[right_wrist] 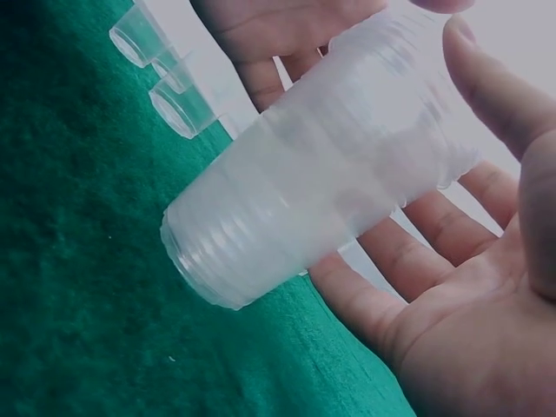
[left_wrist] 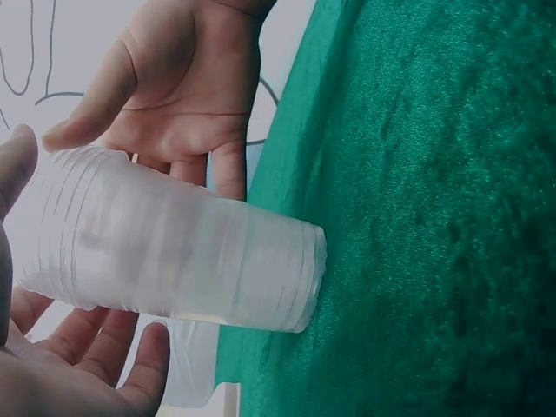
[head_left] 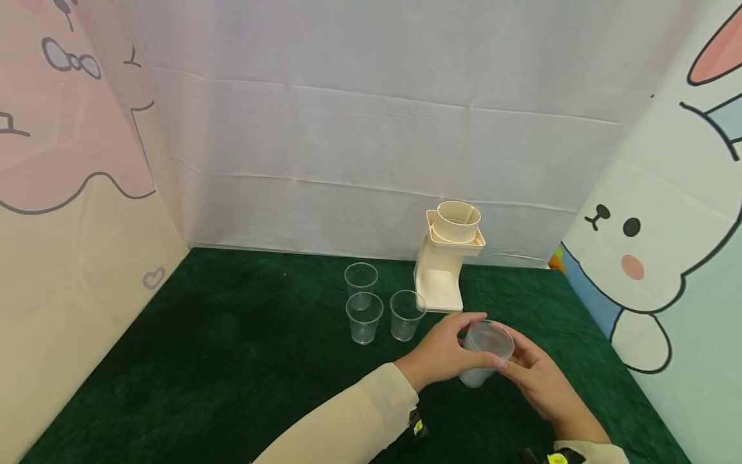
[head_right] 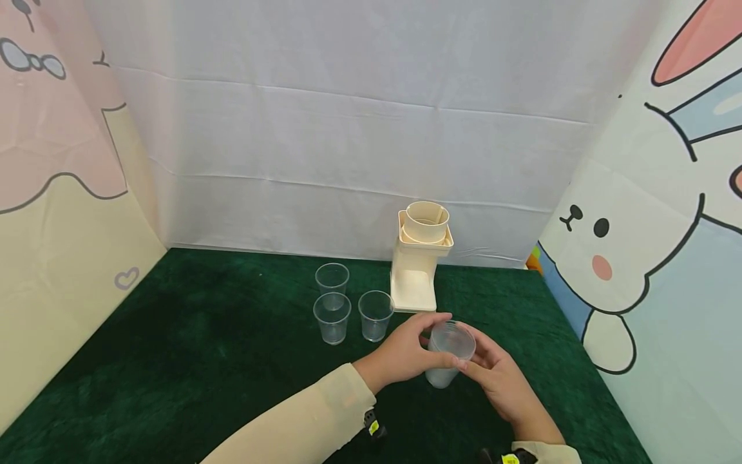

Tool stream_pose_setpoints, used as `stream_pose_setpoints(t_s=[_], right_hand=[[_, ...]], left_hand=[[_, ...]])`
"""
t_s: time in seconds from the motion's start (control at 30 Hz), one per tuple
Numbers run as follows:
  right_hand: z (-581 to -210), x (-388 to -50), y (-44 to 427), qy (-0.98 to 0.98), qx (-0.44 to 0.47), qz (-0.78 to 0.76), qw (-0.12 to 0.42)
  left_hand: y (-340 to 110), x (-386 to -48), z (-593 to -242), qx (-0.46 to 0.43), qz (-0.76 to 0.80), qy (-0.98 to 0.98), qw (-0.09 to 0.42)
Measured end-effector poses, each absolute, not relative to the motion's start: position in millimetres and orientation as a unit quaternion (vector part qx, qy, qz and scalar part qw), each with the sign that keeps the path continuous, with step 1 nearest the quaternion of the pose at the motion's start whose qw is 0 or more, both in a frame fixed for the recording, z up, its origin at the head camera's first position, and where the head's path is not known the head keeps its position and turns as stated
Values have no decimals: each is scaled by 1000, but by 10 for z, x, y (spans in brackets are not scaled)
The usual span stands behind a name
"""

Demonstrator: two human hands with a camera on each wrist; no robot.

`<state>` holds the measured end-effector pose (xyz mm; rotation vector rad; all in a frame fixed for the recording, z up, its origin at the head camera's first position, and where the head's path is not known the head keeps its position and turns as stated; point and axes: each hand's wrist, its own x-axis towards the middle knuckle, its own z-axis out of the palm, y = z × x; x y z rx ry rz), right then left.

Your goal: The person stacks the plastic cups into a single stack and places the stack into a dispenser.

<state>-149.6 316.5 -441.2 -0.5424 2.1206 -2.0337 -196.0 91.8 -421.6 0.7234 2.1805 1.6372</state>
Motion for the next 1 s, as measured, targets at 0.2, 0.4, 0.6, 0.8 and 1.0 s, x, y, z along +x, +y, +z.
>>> stream_pose_setpoints(t_s=[0.2, 0.4, 0.6, 0.8, 1.0], right_hand=[[-4425, -1525, 3168, 718, -165, -672, 73], [-4436, -1527, 3162, 728, -157, -664, 61], [-4460, -1511, 3185, 725, -174, -664, 55], [-4460, -1507, 3186, 724, -176, -665, 51], [-4457, -1500, 3174, 726, -172, -664, 48]], left_hand=[[901, -1978, -4219, 260, 563, 768, 160], [886, -1990, -4213, 269, 568, 762, 157], [870, -1994, -4202, 274, 571, 759, 154], [796, -1969, -4087, 279, 559, 768, 138], [630, -1960, -3895, 298, 558, 766, 115]])
